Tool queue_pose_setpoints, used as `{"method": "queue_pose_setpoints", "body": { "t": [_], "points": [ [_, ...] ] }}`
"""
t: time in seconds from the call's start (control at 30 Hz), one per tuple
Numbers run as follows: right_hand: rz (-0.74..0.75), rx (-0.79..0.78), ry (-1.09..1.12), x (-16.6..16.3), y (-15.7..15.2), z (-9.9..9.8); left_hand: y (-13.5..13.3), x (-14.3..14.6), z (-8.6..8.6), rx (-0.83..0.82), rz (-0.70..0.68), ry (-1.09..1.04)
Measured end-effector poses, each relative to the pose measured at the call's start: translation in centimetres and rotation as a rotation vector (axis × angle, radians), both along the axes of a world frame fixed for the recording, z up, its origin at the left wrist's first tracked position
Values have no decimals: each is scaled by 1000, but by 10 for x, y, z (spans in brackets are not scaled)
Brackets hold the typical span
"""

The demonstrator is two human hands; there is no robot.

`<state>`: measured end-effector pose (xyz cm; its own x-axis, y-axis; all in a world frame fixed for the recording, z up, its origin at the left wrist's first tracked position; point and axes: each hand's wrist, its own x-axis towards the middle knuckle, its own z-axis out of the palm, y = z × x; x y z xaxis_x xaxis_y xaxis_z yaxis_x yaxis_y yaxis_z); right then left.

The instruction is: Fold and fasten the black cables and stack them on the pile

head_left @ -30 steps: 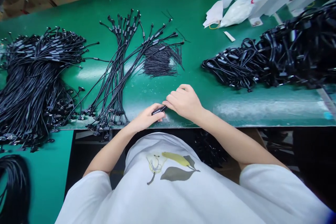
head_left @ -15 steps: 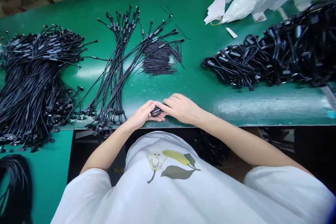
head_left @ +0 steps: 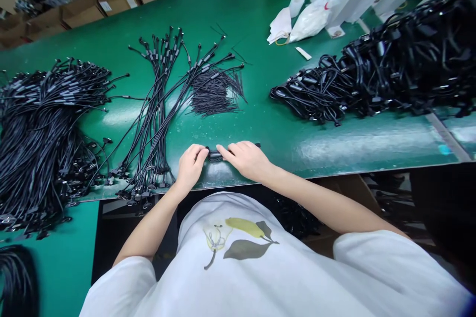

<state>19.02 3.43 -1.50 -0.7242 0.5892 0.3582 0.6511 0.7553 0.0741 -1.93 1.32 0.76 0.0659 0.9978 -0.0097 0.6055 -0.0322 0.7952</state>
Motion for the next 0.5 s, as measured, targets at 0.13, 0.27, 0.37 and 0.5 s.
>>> {"method": "queue_pose_setpoints", "body": {
  "t": [0.13, 0.27, 0.37, 0.5],
  "points": [
    [-81, -77, 10, -2, 0, 1, 8, 5, 0, -21, -23, 136],
    [-75, -56, 61, 4, 1, 1, 16, 8, -11, -219, 32, -153],
    [-53, -5, 88, 8, -2, -1, 19, 14, -16, -223, 113, -384],
    [-84, 26, 103, 2, -4, -4, 22, 29, -17, -373, 162, -860]
  ]
}}
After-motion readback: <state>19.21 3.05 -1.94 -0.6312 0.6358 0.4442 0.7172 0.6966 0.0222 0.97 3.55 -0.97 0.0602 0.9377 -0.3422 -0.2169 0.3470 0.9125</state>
